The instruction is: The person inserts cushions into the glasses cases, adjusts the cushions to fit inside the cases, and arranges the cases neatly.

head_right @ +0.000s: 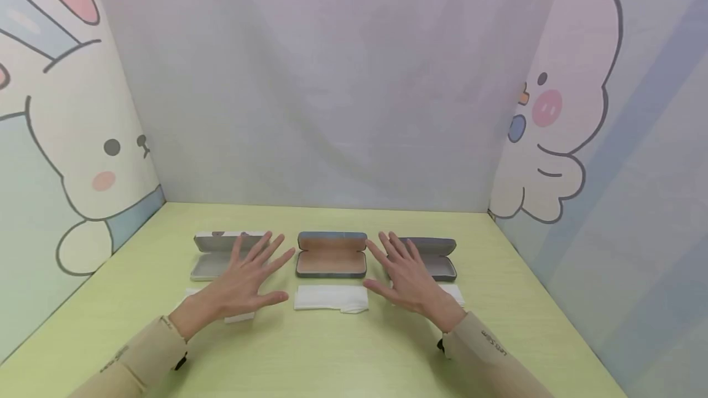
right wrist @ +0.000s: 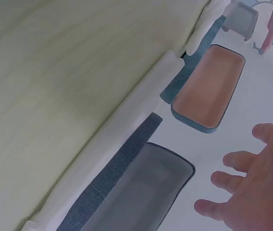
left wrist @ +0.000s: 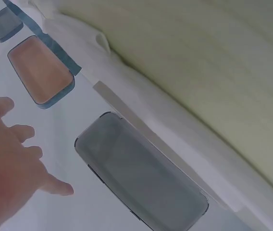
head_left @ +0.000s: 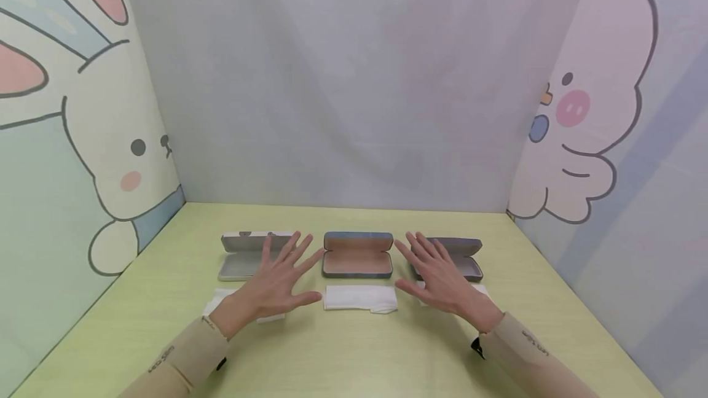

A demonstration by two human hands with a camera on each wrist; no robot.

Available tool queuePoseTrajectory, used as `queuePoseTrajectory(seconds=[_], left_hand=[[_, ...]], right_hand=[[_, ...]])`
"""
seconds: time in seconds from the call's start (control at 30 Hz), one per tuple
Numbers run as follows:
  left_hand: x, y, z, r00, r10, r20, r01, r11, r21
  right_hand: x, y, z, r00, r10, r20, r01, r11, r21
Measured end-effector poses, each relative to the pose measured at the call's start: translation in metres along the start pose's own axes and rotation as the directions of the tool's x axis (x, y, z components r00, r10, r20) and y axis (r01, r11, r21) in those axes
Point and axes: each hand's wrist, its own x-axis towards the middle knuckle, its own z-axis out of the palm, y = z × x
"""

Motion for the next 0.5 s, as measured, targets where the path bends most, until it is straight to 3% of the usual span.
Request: queuePoseTrajectory(seconds=[0.13, 0.3, 0.4, 0.5], left_hand=[[-0.002, -0.006, -0.006, 1.0, -0.013, -0.003, 0.013, 0.998, -0.06], [-0.012, -0.022, -0.022, 0.996, -0.05, -0.075, 0.036, 0.984, -0.177], [-0.02, -0.032, -0.035, 0.986, -0.083, -0.145, 0.044, 0.966, -0.255], [-0.028, -0.05, -0.048, 0.973, -0.122, -0.196, 0.045, 0.932, -0.359]], right_hand=[[0.007, -0.005, -0.001, 1.0, -0.026, 0.003, 0.026, 1.0, 0.013], [0.028, -0.024, -0.003, 0.996, -0.086, -0.017, 0.087, 0.988, 0.127], [0.045, -0.041, -0.003, 0.988, -0.142, -0.063, 0.155, 0.94, 0.304], [0.061, -0.059, -0.001, 0.983, -0.165, -0.082, 0.184, 0.846, 0.501]])
